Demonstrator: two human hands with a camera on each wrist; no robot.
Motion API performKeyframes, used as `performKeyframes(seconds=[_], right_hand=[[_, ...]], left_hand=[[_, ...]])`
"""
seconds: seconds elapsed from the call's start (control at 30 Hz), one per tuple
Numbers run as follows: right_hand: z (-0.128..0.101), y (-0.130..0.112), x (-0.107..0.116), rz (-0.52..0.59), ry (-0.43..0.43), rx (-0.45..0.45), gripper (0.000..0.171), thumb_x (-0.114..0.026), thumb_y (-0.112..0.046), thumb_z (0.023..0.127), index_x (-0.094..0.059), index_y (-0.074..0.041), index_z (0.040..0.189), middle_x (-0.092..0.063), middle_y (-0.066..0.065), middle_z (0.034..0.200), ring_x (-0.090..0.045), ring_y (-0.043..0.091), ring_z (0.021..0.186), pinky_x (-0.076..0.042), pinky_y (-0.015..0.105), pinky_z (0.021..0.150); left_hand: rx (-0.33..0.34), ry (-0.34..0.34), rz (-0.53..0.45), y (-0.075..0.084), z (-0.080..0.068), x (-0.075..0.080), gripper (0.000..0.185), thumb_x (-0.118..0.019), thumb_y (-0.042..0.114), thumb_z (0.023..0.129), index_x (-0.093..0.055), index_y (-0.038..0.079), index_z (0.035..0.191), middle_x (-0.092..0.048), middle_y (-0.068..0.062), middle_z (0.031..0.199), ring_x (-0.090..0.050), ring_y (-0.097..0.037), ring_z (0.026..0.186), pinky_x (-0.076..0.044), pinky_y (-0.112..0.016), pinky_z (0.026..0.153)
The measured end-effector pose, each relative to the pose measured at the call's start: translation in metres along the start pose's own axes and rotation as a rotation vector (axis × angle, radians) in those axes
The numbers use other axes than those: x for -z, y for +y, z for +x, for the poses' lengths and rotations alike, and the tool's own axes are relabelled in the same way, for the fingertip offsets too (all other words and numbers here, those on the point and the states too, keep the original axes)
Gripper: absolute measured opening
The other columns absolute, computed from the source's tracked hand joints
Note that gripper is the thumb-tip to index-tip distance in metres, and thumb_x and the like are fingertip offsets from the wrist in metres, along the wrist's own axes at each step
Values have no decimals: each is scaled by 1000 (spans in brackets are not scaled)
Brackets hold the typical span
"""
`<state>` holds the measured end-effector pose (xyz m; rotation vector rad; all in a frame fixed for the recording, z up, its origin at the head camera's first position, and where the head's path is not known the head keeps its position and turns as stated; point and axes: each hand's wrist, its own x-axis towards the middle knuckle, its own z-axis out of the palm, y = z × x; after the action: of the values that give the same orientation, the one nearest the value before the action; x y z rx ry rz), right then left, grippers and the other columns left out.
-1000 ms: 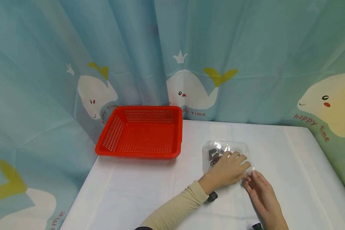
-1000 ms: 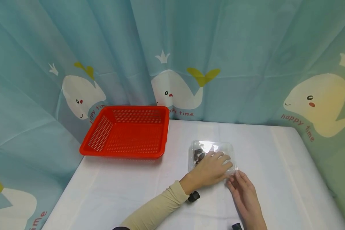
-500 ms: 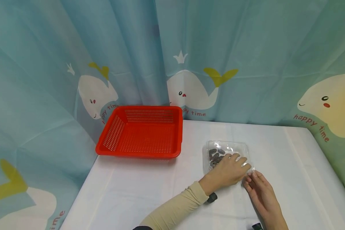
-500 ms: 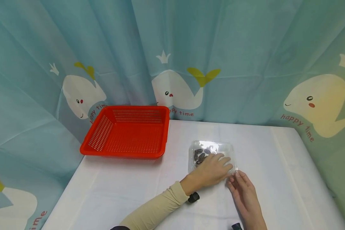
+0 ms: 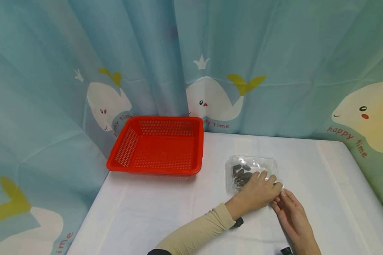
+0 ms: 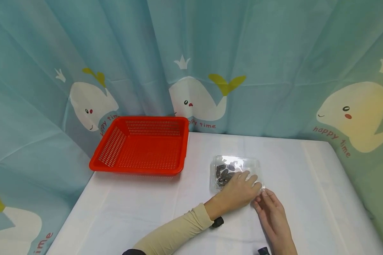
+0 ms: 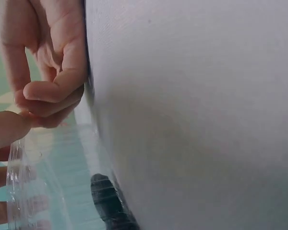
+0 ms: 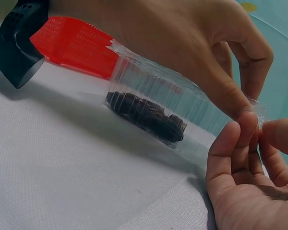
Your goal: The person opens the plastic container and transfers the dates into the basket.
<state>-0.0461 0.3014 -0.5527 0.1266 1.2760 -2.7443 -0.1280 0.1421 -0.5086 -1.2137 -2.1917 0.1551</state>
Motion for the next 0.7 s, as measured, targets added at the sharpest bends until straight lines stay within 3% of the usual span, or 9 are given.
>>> performKeyframes(seconds=[0.3,0.7], right_hand=[[0,-3,-3,-34,43,-17,27,-38,-13,114,-62,-16,126,-63,-7,114,-61,3,100,-56,18,89],[-1,-1,-2,-28,19,0,27,-37,-13,114,-61,-14,127,-64,-6,114,-60,4,99,-57,18,88]], left_hand=[[3,-31,-2,0,1,5,32,-49,56,105,-66,29,105,-67,12,99,-62,-7,89,-52,-22,73],[22,-70,-12,0,4,6,34,-54,62,99,-67,31,107,-67,13,102,-62,-6,90,-55,-23,76]])
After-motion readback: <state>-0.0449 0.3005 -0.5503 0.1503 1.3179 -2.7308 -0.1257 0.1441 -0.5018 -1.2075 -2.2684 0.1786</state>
